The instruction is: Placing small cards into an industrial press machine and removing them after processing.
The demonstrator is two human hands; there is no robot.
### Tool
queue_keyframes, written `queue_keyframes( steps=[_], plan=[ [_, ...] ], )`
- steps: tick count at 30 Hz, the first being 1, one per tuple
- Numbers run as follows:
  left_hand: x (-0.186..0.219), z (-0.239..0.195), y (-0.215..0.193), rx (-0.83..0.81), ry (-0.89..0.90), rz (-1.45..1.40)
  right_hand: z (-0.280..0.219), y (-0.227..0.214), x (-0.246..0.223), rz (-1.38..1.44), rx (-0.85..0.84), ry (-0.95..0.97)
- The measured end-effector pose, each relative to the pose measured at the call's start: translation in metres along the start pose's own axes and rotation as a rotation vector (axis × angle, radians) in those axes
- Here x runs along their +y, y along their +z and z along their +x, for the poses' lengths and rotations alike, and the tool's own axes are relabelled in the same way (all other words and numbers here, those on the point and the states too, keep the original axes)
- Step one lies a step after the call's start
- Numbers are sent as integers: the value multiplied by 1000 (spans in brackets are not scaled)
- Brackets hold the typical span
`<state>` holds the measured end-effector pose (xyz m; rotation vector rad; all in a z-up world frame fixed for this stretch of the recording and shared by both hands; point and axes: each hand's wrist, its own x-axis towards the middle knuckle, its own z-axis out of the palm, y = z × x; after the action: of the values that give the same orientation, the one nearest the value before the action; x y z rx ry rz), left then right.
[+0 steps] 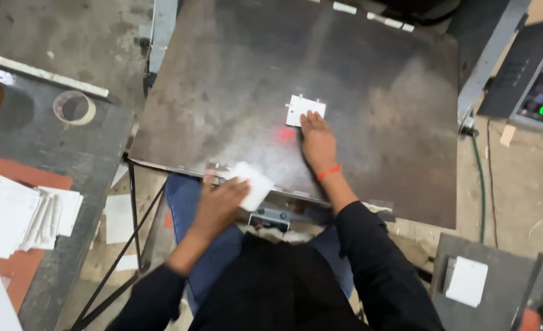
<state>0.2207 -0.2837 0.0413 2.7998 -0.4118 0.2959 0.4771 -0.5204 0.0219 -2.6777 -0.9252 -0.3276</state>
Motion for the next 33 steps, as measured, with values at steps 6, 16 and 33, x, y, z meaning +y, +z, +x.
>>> queue_keyframes(
  steps=[6,16,33],
  plan=[
    [-114,-116,-138,276,-725,647,142,-39,58,35,-170,-56],
    [-237,-288,-73,233,-446,1032,101,-224,-16,250,414,-173],
    [-57,-4,172,-709,-450,-852,-454,-199,229,-328,-227,1147]
  ],
)
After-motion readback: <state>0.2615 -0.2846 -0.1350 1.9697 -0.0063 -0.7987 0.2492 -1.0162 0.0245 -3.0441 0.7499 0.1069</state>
